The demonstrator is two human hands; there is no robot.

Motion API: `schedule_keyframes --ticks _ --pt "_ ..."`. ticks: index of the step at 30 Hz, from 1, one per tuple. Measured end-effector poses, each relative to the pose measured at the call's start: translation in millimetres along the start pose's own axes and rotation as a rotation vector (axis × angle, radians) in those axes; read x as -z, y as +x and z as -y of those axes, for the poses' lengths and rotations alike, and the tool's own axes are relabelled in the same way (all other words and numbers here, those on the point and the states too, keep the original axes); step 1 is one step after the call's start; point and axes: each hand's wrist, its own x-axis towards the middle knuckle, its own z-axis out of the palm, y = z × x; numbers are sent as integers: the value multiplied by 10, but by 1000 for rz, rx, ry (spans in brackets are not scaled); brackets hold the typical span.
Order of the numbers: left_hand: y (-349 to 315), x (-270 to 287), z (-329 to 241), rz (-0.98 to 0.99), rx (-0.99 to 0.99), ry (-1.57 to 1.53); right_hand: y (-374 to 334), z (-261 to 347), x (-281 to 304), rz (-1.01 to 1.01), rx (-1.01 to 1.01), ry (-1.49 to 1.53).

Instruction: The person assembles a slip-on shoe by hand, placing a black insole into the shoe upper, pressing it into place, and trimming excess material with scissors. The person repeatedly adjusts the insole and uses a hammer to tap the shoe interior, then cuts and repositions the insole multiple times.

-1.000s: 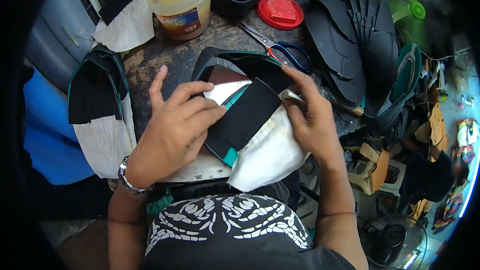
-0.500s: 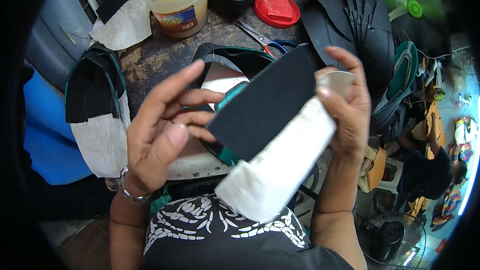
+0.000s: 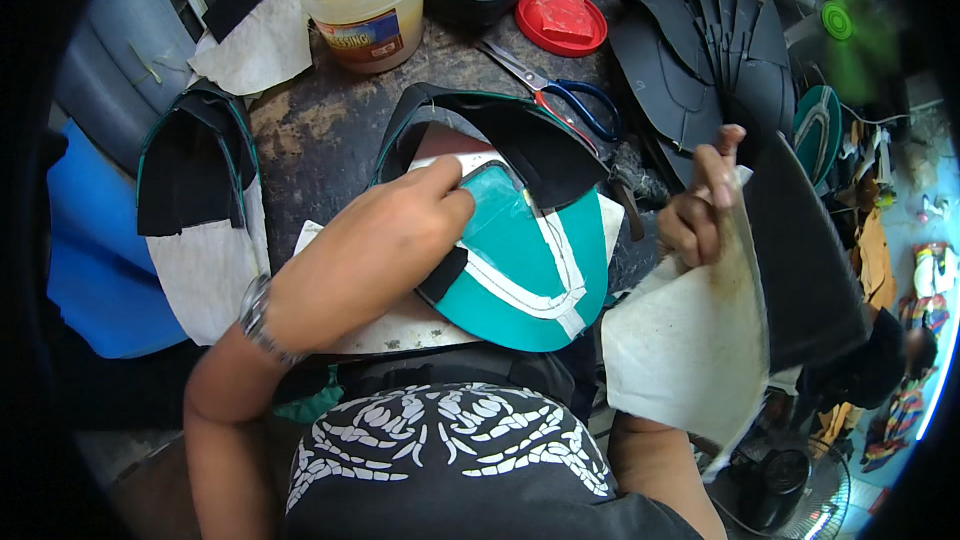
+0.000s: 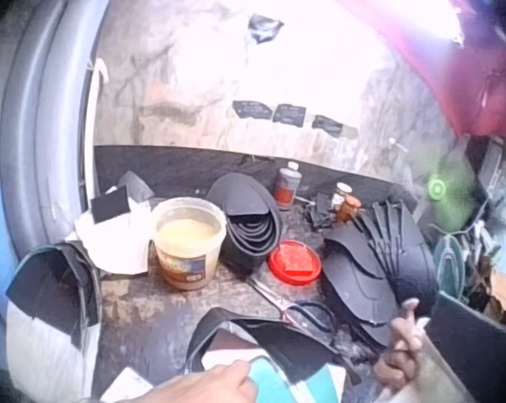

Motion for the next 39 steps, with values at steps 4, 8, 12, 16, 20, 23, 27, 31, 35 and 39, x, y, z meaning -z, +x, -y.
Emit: schedule_keyframes --ticks 4,8,12,16,20,23,27,31,35,39 --pt "171 -195 65 88 -80 251 -180 -401 118 -173 -139 19" --pt "185 -308 70 150 -86 391 -300 -710 83 -377 13 -17" --pt "138 -372 25 167 -87 509 -320 -733 39 -461 77 -20" --pt "63 -438 -13 156 -149 644 -354 -717 56 -507 88 -16" --pt "36 -518 -6 116 -164 696 -376 -724 77 -569 99 -64" --pt "39 -561 -39 95 -167 753 -354 -740 48 -599 109 -108" --pt "70 -549 -115 181 -101 813 -293 -791 -34 -645 144 -124" --pt "92 -346 86 47 43 276 -252 -833 -85 -593 145 -124" --pt "5 -189 235 -90 171 -173 -243 -833 -73 -603 139 -129" --pt "-31 -191 164 9 106 -138 -253 -834 -47 -556 125 -140"
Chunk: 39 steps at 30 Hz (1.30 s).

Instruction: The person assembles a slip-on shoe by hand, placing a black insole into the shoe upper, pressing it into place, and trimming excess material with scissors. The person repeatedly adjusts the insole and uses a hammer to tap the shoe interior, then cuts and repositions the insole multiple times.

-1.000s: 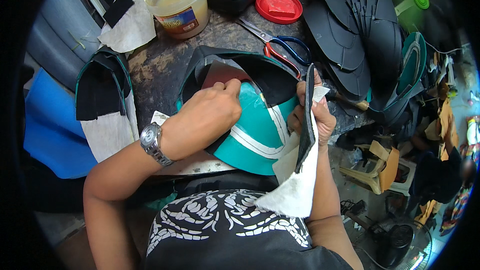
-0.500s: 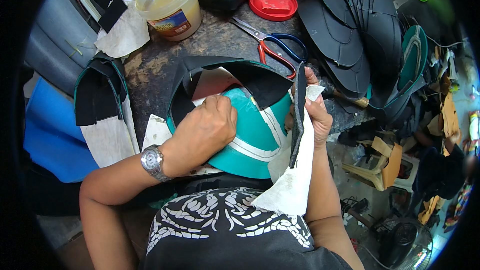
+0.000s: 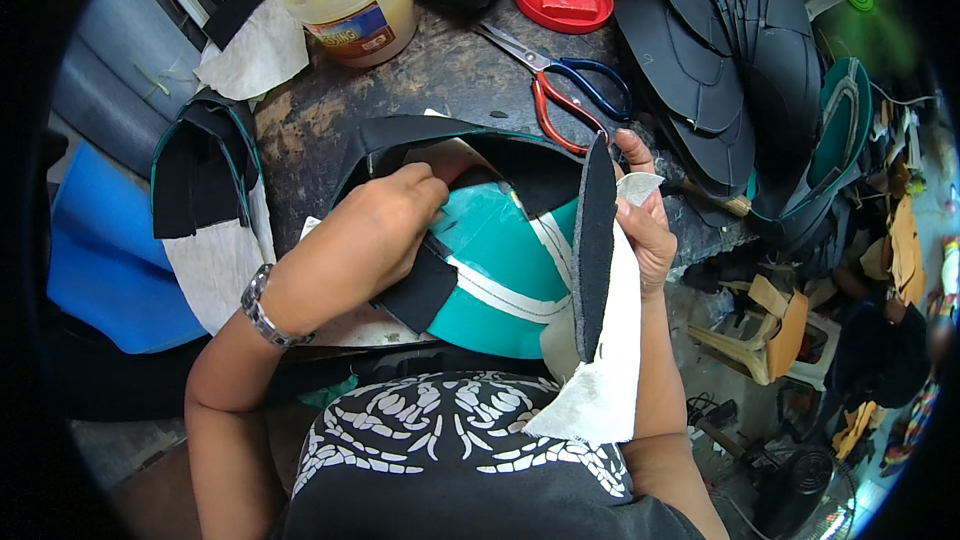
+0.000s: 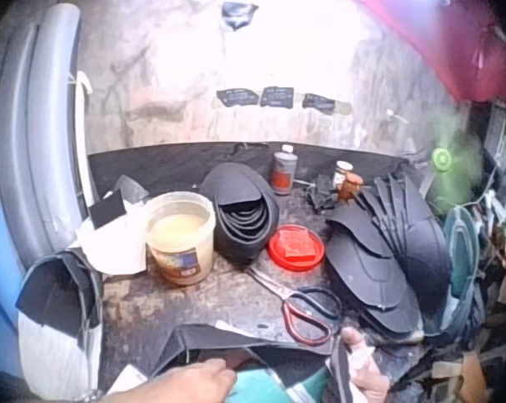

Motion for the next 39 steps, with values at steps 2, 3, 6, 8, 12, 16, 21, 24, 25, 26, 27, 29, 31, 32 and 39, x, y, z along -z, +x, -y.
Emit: schedule_keyframes --ticks 2,3,6,8,12,16,21,24,25,26,27,29,31,32,39 --pt "20 7 -55 65 -19 77 -5 -1 4 -14 2 8" --pt "25 17 -91 28 -86 71 -14 2 0 -35 4 8" --pt "1 106 -183 190 -106 -134 -18 7 -15 1 -1 34" --pt "-64 248 -182 448 -155 -612 -13 7 -41 -7 0 -51" --pt "-235 327 -268 490 -157 -950 -1 -18 -170 -107 36 -305" --pt "-576 152 -610 189 12 -1175 -1 8 -393 -329 68 -723" --pt "-743 -22 -639 -56 175 -903 38 42 -565 -363 18 -1174" --pt "-753 -42 -615 -68 219 -654 107 -14 -578 -219 38 -1447" --pt "-741 -69 -627 -57 271 -666 131 -32 -584 -188 35 -1548" --pt "-728 -94 -636 -71 195 -538 143 -52 -596 -158 40 -1619" --pt "-727 -110 -659 -36 198 -461 152 -56 -617 -156 -17 -1662" --pt "-722 -130 -708 49 209 -322 161 -62 -661 -119 -60 -1749" --pt "-692 -142 -738 59 121 -98 186 -57 -685 -81 -64 -1821" --pt "-664 -154 -770 66 102 14 200 -53 -689 -62 -65 -1856" --pt "-505 -191 -858 -34 -139 286 243 -58 -584 -85 -28 -1860"
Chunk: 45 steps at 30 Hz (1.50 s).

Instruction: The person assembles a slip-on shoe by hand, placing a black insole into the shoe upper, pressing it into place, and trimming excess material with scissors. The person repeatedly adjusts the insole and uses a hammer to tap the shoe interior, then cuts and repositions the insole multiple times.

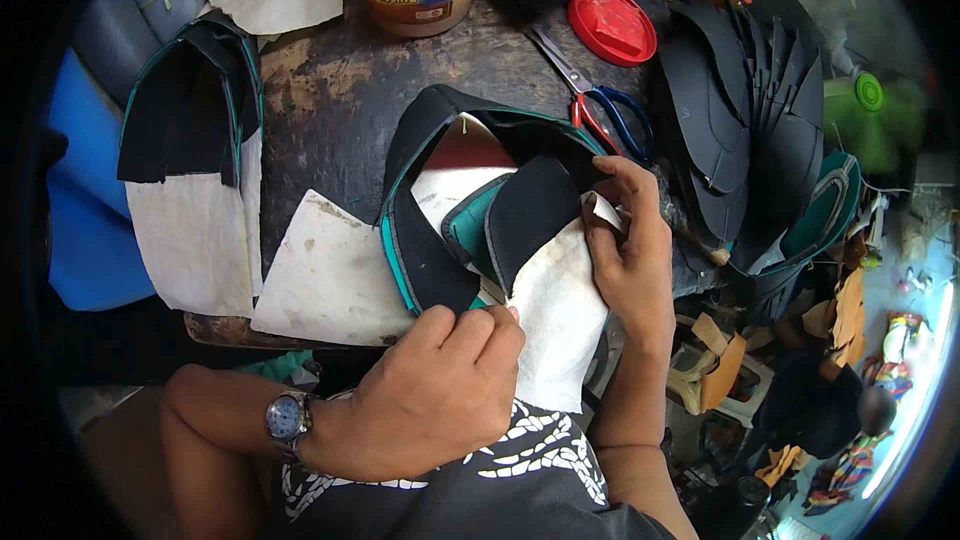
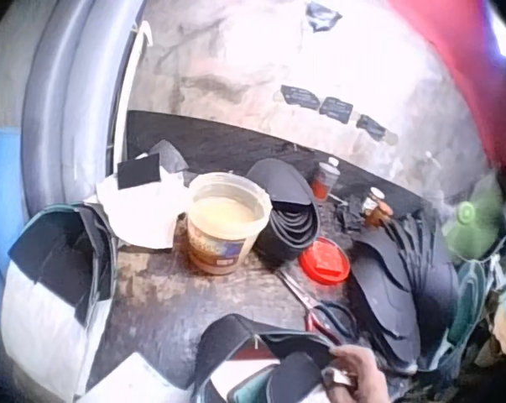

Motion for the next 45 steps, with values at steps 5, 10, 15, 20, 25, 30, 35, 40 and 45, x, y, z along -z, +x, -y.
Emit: schedule_keyframes --ticks 5,10,15,20,25,30,35,40,45 --pt "-42 0 39 52 108 53 -32 -72 -31 41 44 -9" --pt "-76 -2 68 109 95 12 -14 -118 -74 19 104 -76" --pt "-64 -16 92 107 92 -48 -18 -99 -92 51 102 -72" --pt "-59 -39 112 102 80 -55 -27 -50 -91 91 116 -136" --pt "-50 -44 101 121 96 -34 7 -11 -103 106 208 -200" --pt "-13 -54 132 48 78 78 6 34 -87 155 213 -272" --pt "31 -98 172 68 87 126 8 52 -78 170 197 -282" --pt "77 -150 175 119 129 113 38 73 -114 116 284 -313" --pt "43 -149 200 195 57 220 8 199 -35 208 49 -510"
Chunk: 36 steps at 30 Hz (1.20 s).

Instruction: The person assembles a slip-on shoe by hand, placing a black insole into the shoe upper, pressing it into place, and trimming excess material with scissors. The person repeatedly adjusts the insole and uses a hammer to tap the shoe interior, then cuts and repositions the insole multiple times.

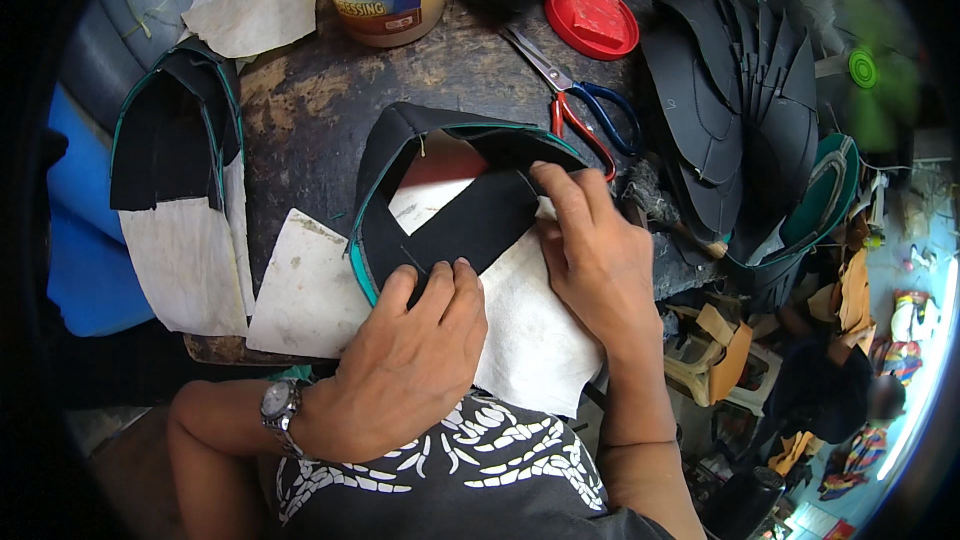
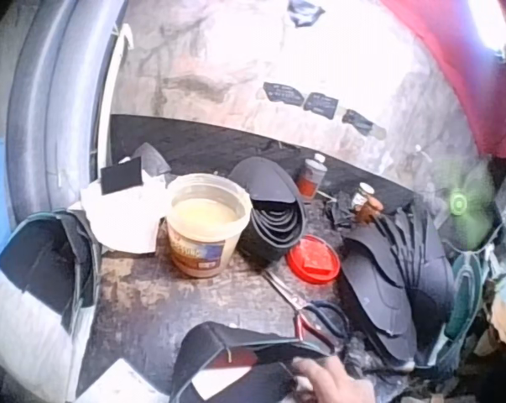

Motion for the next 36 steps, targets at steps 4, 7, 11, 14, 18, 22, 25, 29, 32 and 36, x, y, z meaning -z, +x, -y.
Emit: schedule_keyframes --ticks 4,7,11,14,18,22,25,29,32,36 --pt "-1 -9 -3 -1 -4 30 -41 78 99 -349 297 -287" --pt "8 7 -7 16 2 -14 -126 183 55 -168 507 123" --pt "-17 52 -17 201 -69 -88 -180 249 -142 329 327 488" --pt "-33 31 -21 166 -66 -79 -144 180 -215 328 375 411" --pt "-15 -33 -1 -14 -57 -47 -79 106 -253 191 295 322" --pt "-108 27 95 -71 -119 -203 -96 120 -254 174 278 317" --pt "-267 117 211 -501 48 -443 -140 169 -179 196 212 490" --pt "-250 -20 425 -861 791 -1317 -296 413 -119 215 293 570" --pt "-220 -108 633 -688 888 -2241 -405 667 -176 205 321 411" --pt "-132 -89 685 -569 556 -2398 -462 712 37 150 96 557"
